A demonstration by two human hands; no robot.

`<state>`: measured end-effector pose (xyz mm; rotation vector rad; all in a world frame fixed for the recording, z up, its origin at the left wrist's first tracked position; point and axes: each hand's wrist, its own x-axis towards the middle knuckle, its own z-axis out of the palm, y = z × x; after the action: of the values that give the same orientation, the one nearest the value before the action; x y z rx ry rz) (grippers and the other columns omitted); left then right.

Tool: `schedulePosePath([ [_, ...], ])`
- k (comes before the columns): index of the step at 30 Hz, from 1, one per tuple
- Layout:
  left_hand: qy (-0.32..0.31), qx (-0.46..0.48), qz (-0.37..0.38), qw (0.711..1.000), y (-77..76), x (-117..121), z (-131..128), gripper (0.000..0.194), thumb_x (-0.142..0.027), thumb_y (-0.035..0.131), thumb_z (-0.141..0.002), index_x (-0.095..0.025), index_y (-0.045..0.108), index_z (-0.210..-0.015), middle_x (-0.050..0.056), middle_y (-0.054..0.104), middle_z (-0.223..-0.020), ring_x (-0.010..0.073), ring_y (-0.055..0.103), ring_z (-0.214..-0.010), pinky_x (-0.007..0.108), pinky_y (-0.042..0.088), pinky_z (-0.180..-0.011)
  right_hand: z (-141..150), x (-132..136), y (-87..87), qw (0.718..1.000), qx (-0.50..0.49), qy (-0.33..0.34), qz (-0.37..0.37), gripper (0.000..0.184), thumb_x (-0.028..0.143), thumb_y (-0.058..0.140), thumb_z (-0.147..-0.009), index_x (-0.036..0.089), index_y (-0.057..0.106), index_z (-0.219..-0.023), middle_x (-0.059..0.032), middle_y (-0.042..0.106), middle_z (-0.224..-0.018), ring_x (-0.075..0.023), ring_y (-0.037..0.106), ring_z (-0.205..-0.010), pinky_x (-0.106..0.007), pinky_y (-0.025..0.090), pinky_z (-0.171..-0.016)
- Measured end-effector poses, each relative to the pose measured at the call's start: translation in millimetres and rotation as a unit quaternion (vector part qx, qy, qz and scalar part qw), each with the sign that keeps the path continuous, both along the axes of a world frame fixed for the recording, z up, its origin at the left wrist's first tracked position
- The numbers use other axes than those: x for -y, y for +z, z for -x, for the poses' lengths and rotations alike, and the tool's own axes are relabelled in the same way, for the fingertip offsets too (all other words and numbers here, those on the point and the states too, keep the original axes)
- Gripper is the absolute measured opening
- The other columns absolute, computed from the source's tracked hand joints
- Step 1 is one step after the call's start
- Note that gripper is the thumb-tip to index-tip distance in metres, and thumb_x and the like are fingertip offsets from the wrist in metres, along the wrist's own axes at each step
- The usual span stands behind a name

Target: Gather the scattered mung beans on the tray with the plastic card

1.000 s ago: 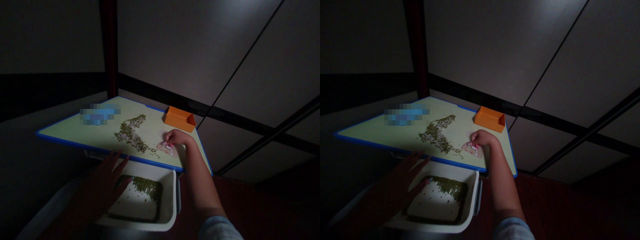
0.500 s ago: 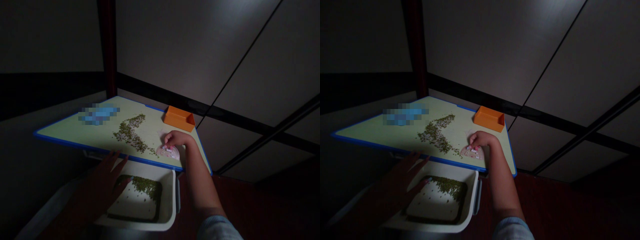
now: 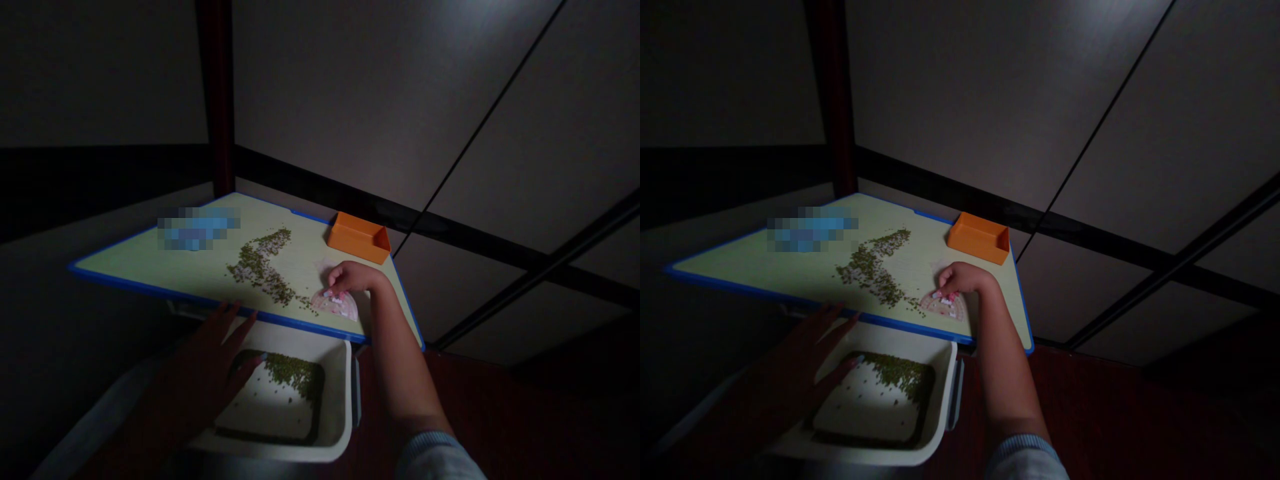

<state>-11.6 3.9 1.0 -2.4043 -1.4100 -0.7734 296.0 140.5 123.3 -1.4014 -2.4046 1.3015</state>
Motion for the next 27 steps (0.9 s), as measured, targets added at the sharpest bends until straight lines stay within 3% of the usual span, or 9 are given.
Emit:
schedulePosePath([
  [7,0.012,-0.011,0.015,1.0,-1.1,0.5,0.0,0.066,-0.06,0.044,-0.086,-0.023,0.043,-0.14,0.016,0.041,-0.152,0.0371,0.04,-0.139,0.054,0.045,-0.105,0.4,-0.7,-2.0,0.998,-0.017,0.006,0.052,0.029,0.038,0.082,-0.06,0.015,0.065,-0.064,0.0047,0.063,-0.055,-0.0078,0.052,-0.053,-0.022,0.04,-0.06],
  [27,0.002,-0.012,-0.012,1.0,0.3,1.1,-0.6,0.067,-0.061,0.045,-0.086,-0.019,0.045,-0.139,0.019,0.042,-0.15,0.0378,0.04,-0.138,0.054,0.046,-0.104,3.3,3.4,2.0,0.999,0.016,-0.009,0.039,0.022,0.032,0.078,-0.066,0.015,0.065,-0.061,0.004,0.061,-0.052,-0.0077,0.05,-0.049,-0.022,0.038,-0.055],
])
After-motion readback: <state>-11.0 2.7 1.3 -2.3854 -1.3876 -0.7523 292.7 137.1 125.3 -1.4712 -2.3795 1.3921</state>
